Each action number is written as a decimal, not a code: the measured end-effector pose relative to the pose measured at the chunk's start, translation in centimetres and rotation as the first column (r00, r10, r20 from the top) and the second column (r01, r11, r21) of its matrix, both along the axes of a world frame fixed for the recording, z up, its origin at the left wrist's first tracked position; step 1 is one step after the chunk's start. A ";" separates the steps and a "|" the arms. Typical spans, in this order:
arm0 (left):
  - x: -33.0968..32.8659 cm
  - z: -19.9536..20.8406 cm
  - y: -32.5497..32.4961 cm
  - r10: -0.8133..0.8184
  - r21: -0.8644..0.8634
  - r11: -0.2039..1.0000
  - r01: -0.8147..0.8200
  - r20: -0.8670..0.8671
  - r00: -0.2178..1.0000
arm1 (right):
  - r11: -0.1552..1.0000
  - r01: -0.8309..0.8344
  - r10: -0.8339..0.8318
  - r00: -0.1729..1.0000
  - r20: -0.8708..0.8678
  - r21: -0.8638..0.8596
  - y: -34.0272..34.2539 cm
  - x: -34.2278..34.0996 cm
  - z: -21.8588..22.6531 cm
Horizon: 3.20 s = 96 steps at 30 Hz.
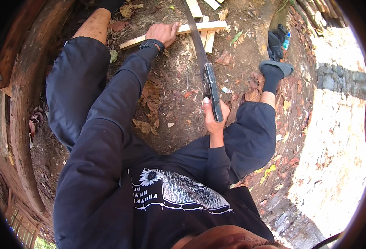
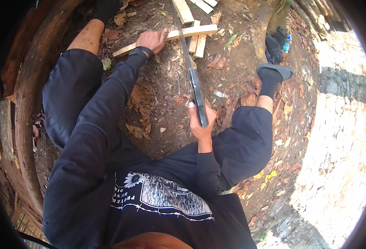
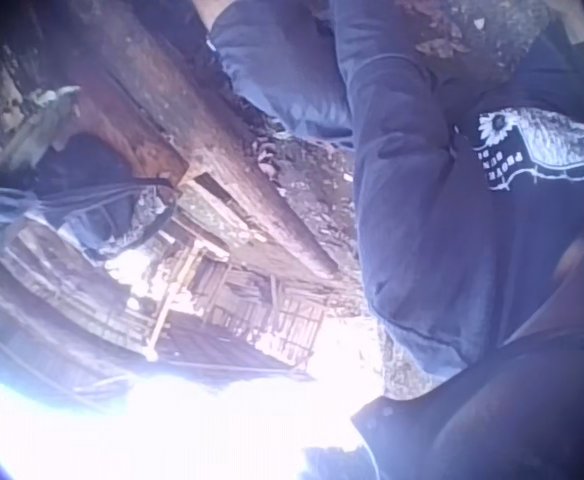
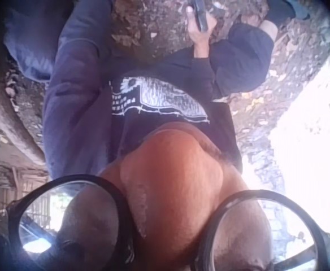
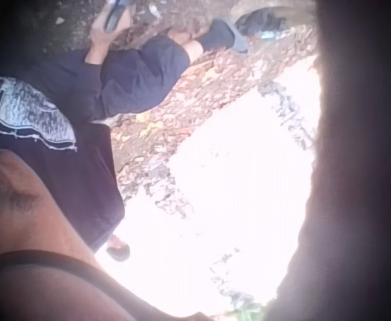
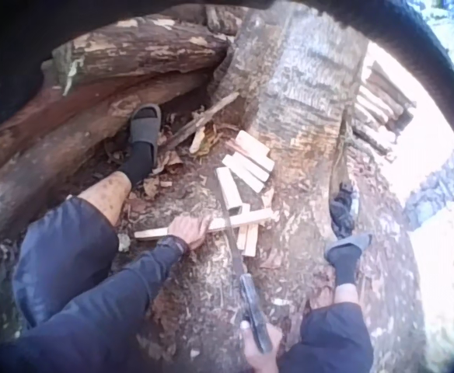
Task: The person sits on the ground and uses a hand saw to cut small pieces of wood. They hold the wood with their left hand and saw with their right hand, creating smaller segments that are placed on the ground.
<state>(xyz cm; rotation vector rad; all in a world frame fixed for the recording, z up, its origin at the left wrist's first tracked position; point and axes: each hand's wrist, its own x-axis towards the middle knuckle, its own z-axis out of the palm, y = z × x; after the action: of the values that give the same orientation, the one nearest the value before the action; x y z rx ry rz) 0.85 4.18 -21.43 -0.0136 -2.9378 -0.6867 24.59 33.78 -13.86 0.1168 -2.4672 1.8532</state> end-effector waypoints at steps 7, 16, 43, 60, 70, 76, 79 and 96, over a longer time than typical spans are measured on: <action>-0.8 -0.5 0.1 0.066 0.016 0.998 -0.065 -0.065 0.996 | 0.981 -0.014 0.031 0.996 -0.089 0.193 0.9 1.4 1.0; 0.4 -0.7 0.8 0.015 0.011 1.000 -0.014 -0.096 0.995 | 0.984 -0.011 0.030 0.994 -0.107 0.178 -0.7 -0.7 0.5; 0.2 -0.5 0.7 0.083 -0.011 0.996 -0.084 -0.057 0.995 | 0.961 0.033 -0.006 0.995 -0.096 0.275 3.2 9.3 2.5; -0.1 -1.1 0.3 0.071 -0.039 0.996 -0.076 -0.114 0.991 | 0.965 0.012 0.010 0.997 -0.082 0.263 2.1 9.1 3.7; -0.4 0.0 0.3 0.038 -0.044 0.998 -0.042 -0.080 0.996 | 0.994 0.038 -0.020 0.985 -0.170 0.103 -4.4 -3.3 0.0; 0.2 -0.4 0.5 0.049 -0.003 0.999 -0.050 -0.106 0.993 | 0.966 0.069 -0.040 0.992 -0.120 0.248 1.4 9.5 3.6; 0.8 -0.4 0.6 0.004 -0.027 1.000 -0.008 -0.120 0.993 | 0.977 0.035 -0.019 0.997 -0.079 0.211 1.4 8.0 3.1; 2.8 -0.7 0.6 -0.023 -0.051 0.999 0.012 -0.225 0.974 | 0.991 0.006 0.011 0.993 -0.121 0.135 -4.2 3.7 2.0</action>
<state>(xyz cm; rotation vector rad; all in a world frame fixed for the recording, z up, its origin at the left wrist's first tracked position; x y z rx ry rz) 3.65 4.75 -22.09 -0.1144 -2.7378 -0.5735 28.25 29.59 -11.86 0.2314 -2.5070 1.6260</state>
